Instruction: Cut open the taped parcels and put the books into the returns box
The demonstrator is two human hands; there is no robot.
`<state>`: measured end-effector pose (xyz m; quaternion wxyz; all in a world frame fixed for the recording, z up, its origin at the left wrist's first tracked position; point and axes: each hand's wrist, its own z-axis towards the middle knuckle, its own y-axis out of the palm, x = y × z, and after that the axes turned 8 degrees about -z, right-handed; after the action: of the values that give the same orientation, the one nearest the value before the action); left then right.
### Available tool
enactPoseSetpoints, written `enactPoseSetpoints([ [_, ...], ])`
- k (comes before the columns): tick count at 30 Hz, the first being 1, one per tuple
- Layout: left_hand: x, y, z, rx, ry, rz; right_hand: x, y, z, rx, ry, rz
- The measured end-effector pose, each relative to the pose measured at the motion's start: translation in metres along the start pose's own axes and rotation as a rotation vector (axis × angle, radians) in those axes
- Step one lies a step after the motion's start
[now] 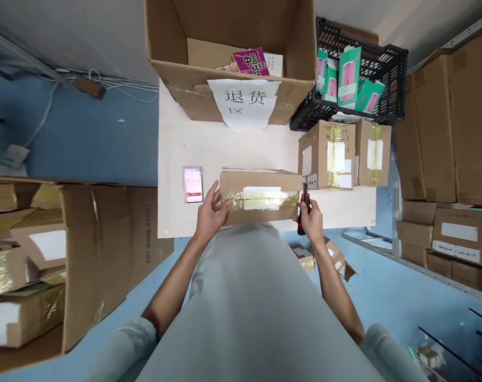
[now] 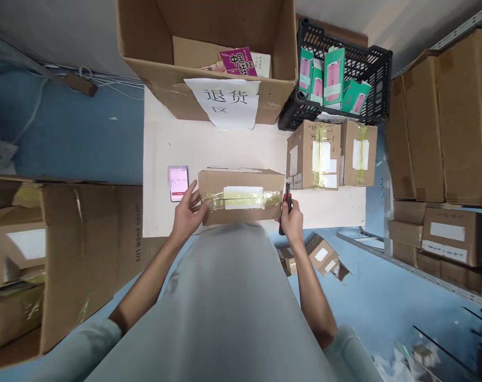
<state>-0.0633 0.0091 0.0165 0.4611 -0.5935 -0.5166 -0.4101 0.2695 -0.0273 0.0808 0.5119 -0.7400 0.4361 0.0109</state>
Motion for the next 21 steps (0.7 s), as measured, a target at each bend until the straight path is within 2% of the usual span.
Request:
enactPoseSetpoints([
  [3, -0.014, 0.006, 0.011, -0.052, -0.009, -0.089, -0.007, -0.010, 0.002, -0.011, -0.002, -0.120],
  [5, -0.017, 0.005, 0.015, -0.069, -0.012, -0.145, -0.016, -0.014, 0.001, -0.003, -0.030, -0.282],
  [7, -0.018, 0.003, 0.017, -0.069, -0.017, -0.174, -0.031, -0.017, -0.005, 0.040, -0.114, -0.484],
  [9, -0.019, 0.002, 0.019, -0.068, -0.013, -0.172, -0.053, -0.017, -0.013, 0.037, -0.273, -0.646],
  [12, -0.022, 0.003, 0.021, -0.074, 0.000, -0.172, -0.094, -0.008, -0.023, -0.147, -0.553, -0.828],
  [14, -0.023, 0.003, 0.023, -0.089, 0.003, -0.177, -0.120, 0.003, -0.023, -0.272, -0.674, -0.963],
  [17, -0.025, 0.002, 0.026, -0.120, 0.006, -0.171, -0.149, 0.019, -0.016, -0.360, -0.775, -1.121],
  [21, -0.026, 0.002, 0.029, -0.121, 0.008, -0.204, -0.169, 0.029, -0.005, -0.397, -0.818, -1.213],
])
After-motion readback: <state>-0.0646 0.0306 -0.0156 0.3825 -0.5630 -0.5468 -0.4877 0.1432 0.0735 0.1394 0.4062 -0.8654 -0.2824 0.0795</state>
